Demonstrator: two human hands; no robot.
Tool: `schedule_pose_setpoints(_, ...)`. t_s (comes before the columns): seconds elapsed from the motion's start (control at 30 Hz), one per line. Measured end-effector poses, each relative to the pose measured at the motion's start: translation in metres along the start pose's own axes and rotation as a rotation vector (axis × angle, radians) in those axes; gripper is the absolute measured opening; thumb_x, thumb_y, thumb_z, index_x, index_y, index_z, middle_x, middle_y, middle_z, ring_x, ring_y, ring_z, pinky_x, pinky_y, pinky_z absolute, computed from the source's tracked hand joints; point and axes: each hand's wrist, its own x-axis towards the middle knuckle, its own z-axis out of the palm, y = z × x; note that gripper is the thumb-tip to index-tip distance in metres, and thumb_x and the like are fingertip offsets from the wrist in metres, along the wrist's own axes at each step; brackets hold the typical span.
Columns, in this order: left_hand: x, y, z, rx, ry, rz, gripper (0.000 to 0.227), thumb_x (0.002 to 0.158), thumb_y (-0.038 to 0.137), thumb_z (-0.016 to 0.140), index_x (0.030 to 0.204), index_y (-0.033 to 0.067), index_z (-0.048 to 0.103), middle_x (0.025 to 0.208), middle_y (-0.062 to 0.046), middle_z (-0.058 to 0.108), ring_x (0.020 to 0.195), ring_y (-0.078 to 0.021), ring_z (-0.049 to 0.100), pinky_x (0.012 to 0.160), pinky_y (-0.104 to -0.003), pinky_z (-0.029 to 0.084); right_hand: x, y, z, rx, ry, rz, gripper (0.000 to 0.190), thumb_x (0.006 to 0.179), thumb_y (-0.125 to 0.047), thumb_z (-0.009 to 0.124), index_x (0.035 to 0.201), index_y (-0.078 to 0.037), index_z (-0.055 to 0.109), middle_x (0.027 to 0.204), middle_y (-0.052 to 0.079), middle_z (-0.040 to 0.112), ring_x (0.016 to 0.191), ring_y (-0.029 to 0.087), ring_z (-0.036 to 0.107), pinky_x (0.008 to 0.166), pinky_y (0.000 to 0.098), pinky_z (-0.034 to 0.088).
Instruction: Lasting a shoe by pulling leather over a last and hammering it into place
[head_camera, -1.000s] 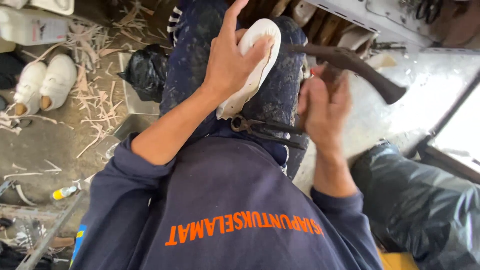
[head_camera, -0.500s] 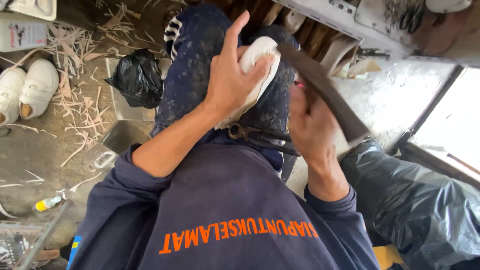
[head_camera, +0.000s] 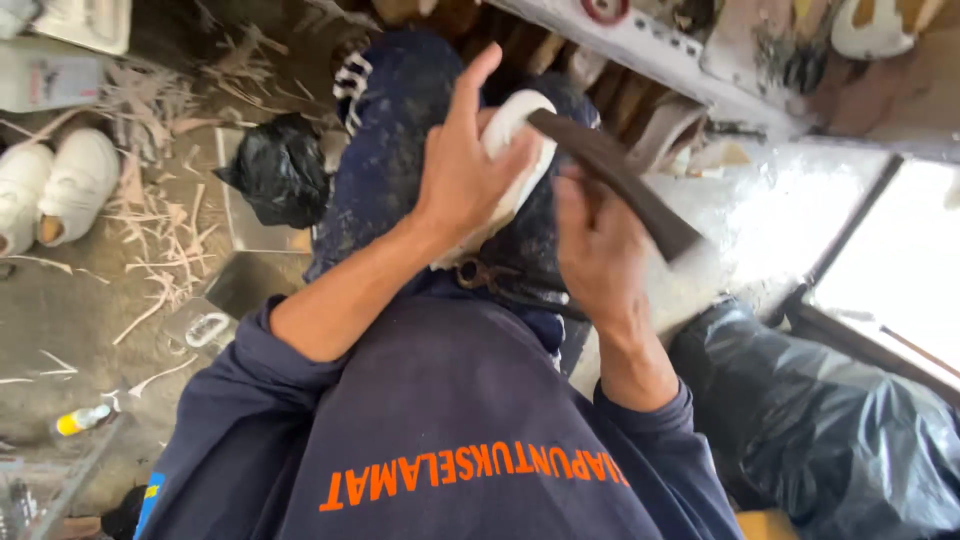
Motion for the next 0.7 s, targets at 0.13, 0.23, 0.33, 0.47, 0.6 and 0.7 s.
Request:
schedule_pose_setpoints(0.13,0.002,-0.014,0.004,0.027,0.031,0.089,0.074,0.097,0.052,0.068,0.155,0.0248,0.03,0.112,-0.002,0.083,0.103,-0.0229,0.082,0.095,-0.035,0.053,-0.004,0.011,0.021,0.034,0.472,-0.277,0.031,0.109,-0.022,0.048,0.09,-0.001,0.062,0.078,0.01,0.061,0.075,0.024,0.06,0.074,0.0424,0.05)
schedule_pose_setpoints(0.23,0.009,0.011,-0.007,-0.059,-0.053,-0.052,0.071,0.095,0.039,0.06,0.157,0.0168,0.036,0.065,0.006,0.048,0.056,-0.0117,0.029,0.065,-0.033,0.036,0.009,0.019,0.019,-0.024,0.173,-0.112,0.027,0.103,-0.036,0.061,0.104,-0.011,0.071,0.076,0.002,0.065,0.071,0.02,0.063,0.075,0.0424,0.049)
schedule_pose_setpoints(0.33,0.013,0.027,-0.022,-0.024,-0.069,0.099,0.054,0.093,0.037,0.068,0.139,0.0184,0.047,0.078,0.006,0.071,0.059,-0.0108,0.048,0.071,-0.031,0.046,-0.002,0.02,0.0,0.544,0.234,-0.169,0.016,0.111,-0.019,0.047,0.11,-0.004,0.054,0.06,0.001,0.049,0.051,0.011,0.048,0.053,0.0256,0.041)
schedule_pose_setpoints(0.47,0.033,0.053,-0.017,0.251,-0.564,0.311,0.038,0.088,0.04,0.068,0.117,0.0155,0.062,0.109,-0.001,0.074,0.092,-0.0204,0.07,0.077,-0.037,0.048,-0.011,0.044,-0.02,0.664,0.345,-0.159,0.009,0.112,-0.015,0.042,0.109,-0.007,0.046,0.057,0.004,0.044,0.046,0.013,0.042,0.05,0.0268,0.037)
schedule_pose_setpoints(0.6,0.021,-0.001,0.008,0.751,-0.312,0.717,0.049,0.091,0.049,0.075,0.115,0.0069,0.075,0.118,-0.01,0.062,0.1,-0.0315,0.059,0.079,-0.048,0.047,-0.024,0.046,-0.029,0.389,0.262,-0.057,0.041,0.111,-0.018,0.048,0.071,-0.012,0.046,0.054,-0.002,0.05,0.051,0.012,0.051,0.062,0.0318,0.046)
schedule_pose_setpoints(0.7,-0.024,0.003,0.012,1.015,-0.194,0.568,0.098,0.087,0.083,0.063,0.146,0.0064,0.047,0.134,-0.014,0.058,0.105,-0.037,0.058,0.078,-0.052,0.042,-0.023,0.081,-0.011,0.467,0.231,-0.126,0.018,0.111,-0.016,0.05,0.098,-0.004,0.053,0.058,0.003,0.052,0.049,0.012,0.049,0.054,0.0299,0.044)
